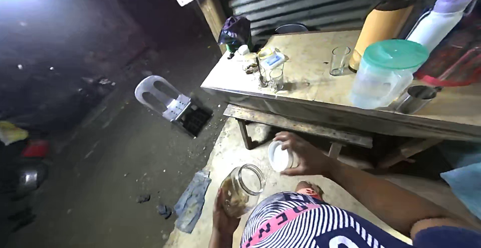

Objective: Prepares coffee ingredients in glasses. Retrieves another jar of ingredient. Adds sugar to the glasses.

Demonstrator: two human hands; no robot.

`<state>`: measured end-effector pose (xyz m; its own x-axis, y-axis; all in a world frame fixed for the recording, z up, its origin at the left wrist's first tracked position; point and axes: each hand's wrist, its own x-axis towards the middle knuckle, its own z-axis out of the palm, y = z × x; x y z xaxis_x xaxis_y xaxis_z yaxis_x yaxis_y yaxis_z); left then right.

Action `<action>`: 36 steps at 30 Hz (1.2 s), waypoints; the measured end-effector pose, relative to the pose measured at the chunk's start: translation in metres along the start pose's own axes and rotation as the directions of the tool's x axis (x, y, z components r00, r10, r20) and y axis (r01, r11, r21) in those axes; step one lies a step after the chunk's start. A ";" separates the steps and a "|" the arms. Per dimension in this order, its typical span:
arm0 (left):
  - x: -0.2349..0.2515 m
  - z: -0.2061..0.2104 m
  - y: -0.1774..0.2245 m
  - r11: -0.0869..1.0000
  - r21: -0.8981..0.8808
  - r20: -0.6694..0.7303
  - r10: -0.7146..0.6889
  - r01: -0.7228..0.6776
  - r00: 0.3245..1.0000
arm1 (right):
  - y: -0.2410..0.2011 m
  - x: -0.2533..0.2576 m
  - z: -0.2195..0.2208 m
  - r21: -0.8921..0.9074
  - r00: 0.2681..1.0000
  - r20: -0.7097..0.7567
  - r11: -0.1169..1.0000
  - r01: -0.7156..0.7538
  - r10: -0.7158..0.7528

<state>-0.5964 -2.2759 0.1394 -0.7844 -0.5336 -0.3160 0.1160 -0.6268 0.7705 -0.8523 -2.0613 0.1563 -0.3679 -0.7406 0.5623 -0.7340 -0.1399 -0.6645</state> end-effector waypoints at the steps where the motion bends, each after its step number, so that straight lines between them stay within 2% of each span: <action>1: 0.017 -0.003 0.006 1.000 0.003 -0.015 -0.010 0.010 1.000 | 0.028 0.000 -0.002 -0.056 0.988 -0.089 0.990 -0.128 0.123; 2: 0.034 -0.004 0.011 1.000 -0.003 -0.037 -0.029 0.029 0.999 | 0.059 0.001 -0.005 -0.097 0.954 -0.179 0.961 -0.259 0.239; 4: 0.069 -0.001 0.021 0.998 -0.008 -0.076 -0.065 0.064 0.995 | 0.117 0.009 -0.019 -0.141 0.836 -0.323 0.851 -0.506 0.443; 6: 0.106 0.005 0.030 0.996 -0.026 -0.094 -0.089 0.087 0.992 | 0.169 0.025 -0.042 -0.175 0.711 -0.401 0.713 -0.679 0.578; 7: 0.125 0.008 0.033 0.996 -0.037 -0.092 -0.090 0.087 0.992 | 0.199 0.033 -0.052 -0.199 0.671 -0.438 0.664 -0.721 0.597; 9: 0.161 0.018 0.040 0.997 -0.058 -0.105 -0.057 0.052 0.993 | 0.259 0.049 -0.071 -0.270 0.650 -0.484 0.607 -0.748 0.586; 12: 0.203 0.048 0.055 0.998 -0.054 -0.167 0.011 -0.021 0.986 | 0.317 0.077 -0.097 -0.360 0.597 -0.381 0.481 -0.799 0.707; 13: 0.214 0.055 0.061 0.997 -0.065 -0.186 0.020 -0.032 0.982 | 0.324 0.087 -0.104 -0.399 0.578 -0.328 0.445 -0.802 0.747; 15: 0.238 0.062 0.068 0.994 -0.093 -0.206 0.045 -0.066 0.977 | 0.330 0.117 -0.114 -0.418 0.595 -0.286 0.461 -0.783 0.751; 18: 0.268 0.064 0.073 0.985 -0.147 -0.231 0.053 -0.089 0.972 | 0.338 0.171 -0.114 -0.268 0.627 -0.260 0.569 -0.777 0.734; 21: 0.296 0.068 0.076 0.990 -0.138 -0.269 -0.010 -0.028 0.963 | 0.353 0.214 -0.101 -0.171 0.654 -0.185 0.631 -0.756 0.733; 22: 0.305 0.069 0.076 0.992 -0.124 -0.271 -0.026 -0.009 0.962 | 0.357 0.221 -0.097 -0.191 0.709 -0.176 0.682 -0.705 0.683; 23: 0.315 0.069 0.077 0.992 -0.126 -0.263 -0.038 0.005 0.964 | 0.358 0.224 -0.093 -0.255 0.795 -0.178 0.753 -0.607 0.580; 25: 0.335 0.070 0.077 0.991 -0.131 -0.227 -0.053 0.023 0.972 | 0.354 0.226 -0.091 -0.422 0.948 -0.162 0.849 -0.318 0.274; 27: 0.353 0.074 0.075 0.991 -0.127 -0.186 -0.059 0.036 0.981 | 0.347 0.225 -0.094 -0.517 0.989 -0.137 0.848 -0.116 0.051; 29: 0.369 0.083 0.073 0.990 -0.128 -0.175 -0.073 0.051 0.982 | 0.345 0.218 -0.097 -0.547 0.989 -0.149 0.833 -0.083 0.001; 30: 0.376 0.089 0.073 0.989 -0.136 -0.174 -0.089 0.066 0.981 | 0.345 0.213 -0.097 -0.539 0.982 -0.189 0.832 -0.129 0.030; 32: 0.391 0.102 0.075 0.988 -0.115 -0.154 -0.124 0.107 0.980 | 0.343 0.206 -0.099 -0.446 0.929 -0.319 0.836 -0.321 0.186; 34: 0.405 0.110 0.079 0.983 -0.096 -0.096 -0.166 0.157 0.981 | 0.336 0.206 -0.101 -0.225 0.802 -0.464 0.826 -0.517 0.375; 36: 0.419 0.115 0.083 0.979 -0.056 -0.054 -0.200 0.197 0.978 | 0.328 0.209 -0.102 -0.061 0.672 -0.567 0.790 -0.610 0.476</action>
<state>-0.9854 -2.4857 0.1349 -0.7574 -0.4275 -0.4936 -0.0070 -0.7505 0.6608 -1.2280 -2.1944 0.1061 -0.9203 -0.1916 0.3410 -0.3899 0.3813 -0.8382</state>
